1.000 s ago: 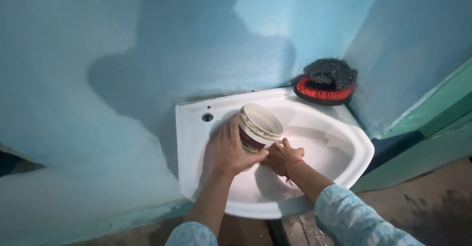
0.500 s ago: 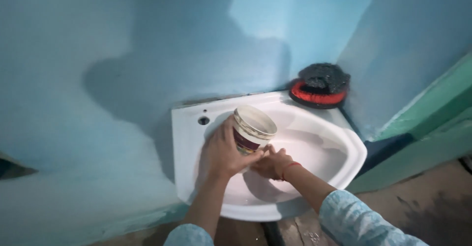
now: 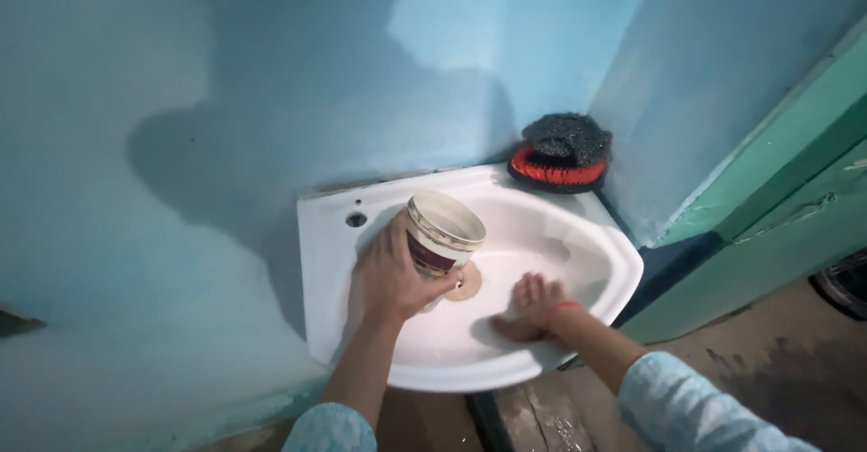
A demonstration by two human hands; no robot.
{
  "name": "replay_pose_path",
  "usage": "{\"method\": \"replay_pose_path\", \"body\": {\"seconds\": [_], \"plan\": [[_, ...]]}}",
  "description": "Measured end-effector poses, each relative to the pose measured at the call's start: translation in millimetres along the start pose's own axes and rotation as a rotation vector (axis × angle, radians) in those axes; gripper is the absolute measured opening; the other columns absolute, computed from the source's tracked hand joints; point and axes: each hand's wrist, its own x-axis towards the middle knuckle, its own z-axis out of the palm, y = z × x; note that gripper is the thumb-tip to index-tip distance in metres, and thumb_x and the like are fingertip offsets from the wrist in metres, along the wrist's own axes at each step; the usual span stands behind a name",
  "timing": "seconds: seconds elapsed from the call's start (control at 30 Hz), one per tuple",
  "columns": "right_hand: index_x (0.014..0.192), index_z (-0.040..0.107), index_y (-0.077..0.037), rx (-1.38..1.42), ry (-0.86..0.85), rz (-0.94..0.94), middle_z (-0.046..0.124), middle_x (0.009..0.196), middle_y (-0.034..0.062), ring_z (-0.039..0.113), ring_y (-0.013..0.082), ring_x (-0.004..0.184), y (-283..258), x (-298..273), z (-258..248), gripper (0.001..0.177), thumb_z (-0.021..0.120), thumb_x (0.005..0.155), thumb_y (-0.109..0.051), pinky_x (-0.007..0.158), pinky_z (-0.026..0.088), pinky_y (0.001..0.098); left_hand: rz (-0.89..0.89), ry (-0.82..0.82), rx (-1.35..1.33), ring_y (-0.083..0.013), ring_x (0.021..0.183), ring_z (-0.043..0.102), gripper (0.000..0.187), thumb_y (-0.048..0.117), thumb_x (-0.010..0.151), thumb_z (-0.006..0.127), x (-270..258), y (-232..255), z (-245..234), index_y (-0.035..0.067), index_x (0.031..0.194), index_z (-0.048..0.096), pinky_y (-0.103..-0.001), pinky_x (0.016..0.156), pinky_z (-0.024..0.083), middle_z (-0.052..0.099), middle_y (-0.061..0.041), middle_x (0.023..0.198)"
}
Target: Cleaning a small corner sink using a container, water, and scrubbing tools.
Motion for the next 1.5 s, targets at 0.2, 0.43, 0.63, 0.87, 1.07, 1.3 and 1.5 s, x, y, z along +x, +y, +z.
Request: {"method": "replay_pose_path", "body": {"seconds": [0.2,0.43,0.63,0.87,1.07,1.3,1.5], "plan": [[0.164,0.002,-0.03,0.114,-0.172,-0.571,-0.005,0.174,-0.0014,-0.005,0.0299,0.158,-25.3,16.3,17.7,0.088,0.014,0.089,-0.074,0.126,0.007,0.0522,0.076,0.055,0.049,-0.0419,0.122,0.058,0.119,0.057,0.055,0.094,-1.0,2.6,3.3,0.005,0.146,0.037,-0.055,0.1,0.047,0.057,-0.021,0.134],[0.167,0.009,-0.022,-0.034,-0.142,-0.099,0.005,0.174,0.0058,0.006,0.0261,0.16,39.0,5.2,4.5,0.085,0.032,0.097,-0.065,0.129,0.007,0.0472,-0.032,0.0,-0.001,-0.0409,0.122,0.057,0.118,0.057,0.053,0.093,-2.7,8.7,-4.9,0.008,0.146,0.038,-0.053,0.101,0.047,0.057,-0.02,0.135],[0.157,0.031,-0.007,0.051,-0.145,-0.021,0.028,0.163,0.0206,0.028,0.0336,0.15,9.2,-8.0,0.4,0.106,0.036,0.085,-0.085,0.124,0.022,0.0462,0.047,0.029,0.03,-0.0427,0.122,0.056,0.119,0.053,0.052,0.095,-2.7,7.5,-3.0,0.005,0.145,0.037,-0.055,0.1,0.046,0.056,-0.022,0.135],[0.164,0.022,-0.022,0.402,-0.082,-1.227,0.011,0.176,0.0033,0.009,0.0193,0.161,-70.5,69.1,45.1,0.06,0.024,0.107,-0.04,0.13,0.008,0.0357,0.072,0.062,-0.018,-0.0414,0.12,0.058,0.115,0.048,0.05,0.097,-2.6,20.0,-11.8,0.006,0.142,0.041,-0.053,0.099,0.049,0.058,-0.02,0.133],[0.162,0.028,-0.033,0.199,-0.259,-0.409,0.032,0.168,-0.0035,0.037,0.0205,0.151,25.7,98.8,62.3,0.072,0.042,0.095,-0.055,0.126,0.025,0.0466,0.111,0.135,-0.019,-0.0398,0.121,0.06,0.117,0.047,0.053,0.097,1.5,21.4,-25.7,0.004,0.144,0.039,-0.05,0.1,0.051,0.058,-0.022,0.135],[0.16,0.037,-0.023,0.109,-0.038,-0.132,0.032,0.166,0.0113,0.025,0.0347,0.154,-18.0,46.3,34.0,0.091,0.049,0.085,-0.074,0.126,0.019,0.0516,0.074,0.171,-0.043,-0.0418,0.122,0.058,0.119,0.047,0.057,0.097,3.8,31.2,-34.8,-0.001,0.147,0.035,-0.05,0.098,0.05,0.056,-0.025,0.135],[0.165,0.015,-0.018,0.784,-0.267,-0.839,0.036,0.165,0.0106,0.048,0.0315,0.144,-128.7,69.8,36.9,0.07,0.032,0.103,-0.044,0.114,0.04,0.0469,0.008,0.237,-0.14,-0.0399,0.123,0.06,0.113,0.047,0.062,0.093,3.2,45.6,-39.6,-0.001,0.147,0.037,-0.049,0.101,0.052,0.057,-0.024,0.135]]}}
